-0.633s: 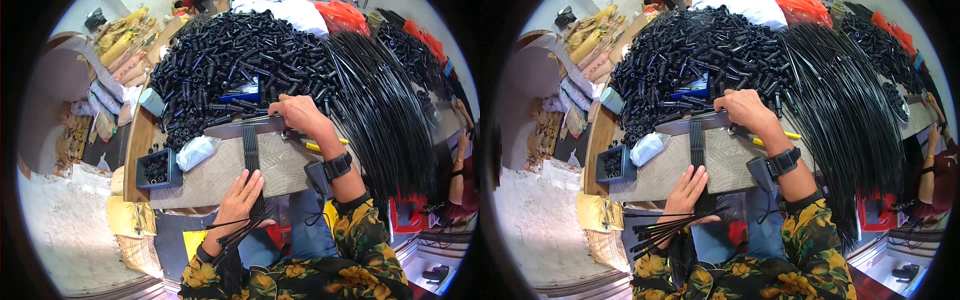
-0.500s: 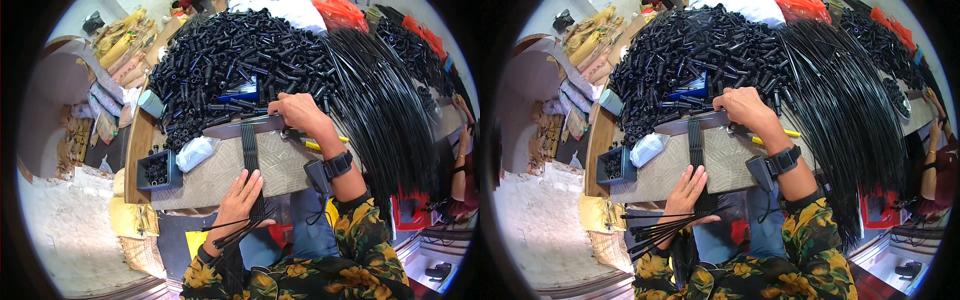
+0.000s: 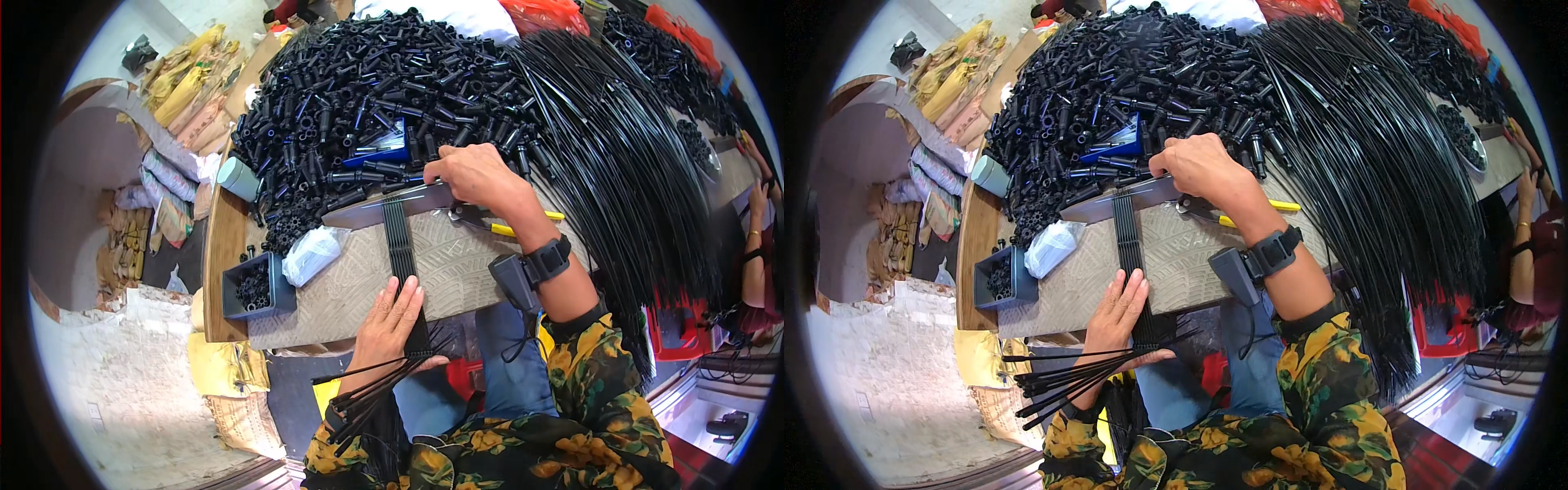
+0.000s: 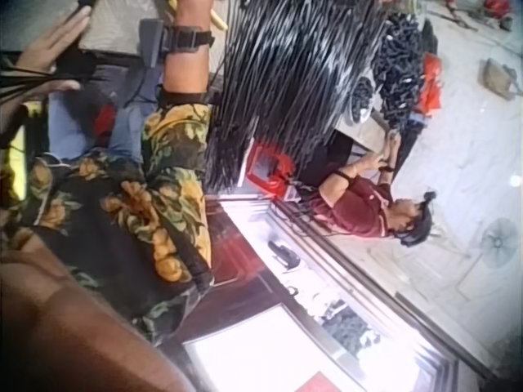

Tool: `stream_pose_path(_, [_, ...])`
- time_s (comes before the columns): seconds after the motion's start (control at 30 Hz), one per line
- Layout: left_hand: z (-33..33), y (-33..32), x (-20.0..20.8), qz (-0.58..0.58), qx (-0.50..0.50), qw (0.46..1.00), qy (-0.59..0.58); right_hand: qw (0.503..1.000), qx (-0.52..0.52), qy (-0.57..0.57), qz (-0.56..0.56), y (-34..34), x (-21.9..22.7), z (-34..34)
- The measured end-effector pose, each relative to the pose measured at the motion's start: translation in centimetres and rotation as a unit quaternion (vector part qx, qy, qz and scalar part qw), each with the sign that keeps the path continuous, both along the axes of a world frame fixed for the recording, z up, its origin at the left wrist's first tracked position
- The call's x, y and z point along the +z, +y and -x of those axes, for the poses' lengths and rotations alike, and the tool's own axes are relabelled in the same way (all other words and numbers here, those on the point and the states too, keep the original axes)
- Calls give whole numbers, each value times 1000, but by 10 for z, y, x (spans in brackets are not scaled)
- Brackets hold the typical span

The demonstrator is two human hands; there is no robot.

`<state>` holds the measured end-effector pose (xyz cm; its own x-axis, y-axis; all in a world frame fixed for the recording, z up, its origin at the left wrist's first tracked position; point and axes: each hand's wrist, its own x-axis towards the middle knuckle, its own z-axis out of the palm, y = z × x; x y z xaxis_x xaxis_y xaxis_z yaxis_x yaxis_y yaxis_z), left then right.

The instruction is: The recorder sorts umbrella ribs and assembles them into a hub using pliers.

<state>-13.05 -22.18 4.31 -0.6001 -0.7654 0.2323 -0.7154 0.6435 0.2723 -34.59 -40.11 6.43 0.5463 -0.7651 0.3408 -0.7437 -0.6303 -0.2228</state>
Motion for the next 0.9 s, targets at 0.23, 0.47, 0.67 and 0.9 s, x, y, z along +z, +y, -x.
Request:
stream_pose_path(0.23, [1,-2,-3,-8,4,1000,-16,999,-21,28,-25,4,6,-9])
stream_pose_path(0.47, [0,-2,-5,-3,5,1000,-8,1000,-6,4,-9,0,0,2])
stream_pose_path(0.67, [1,-2,-4,-12,7,1000,-12,1000,-20,-6,-10,-2,-2,5])
stream_pose_path(0.9, [1,-3,-4,-13,5,1000,-15,1000,-2,-13,-6,-2,-3,2])
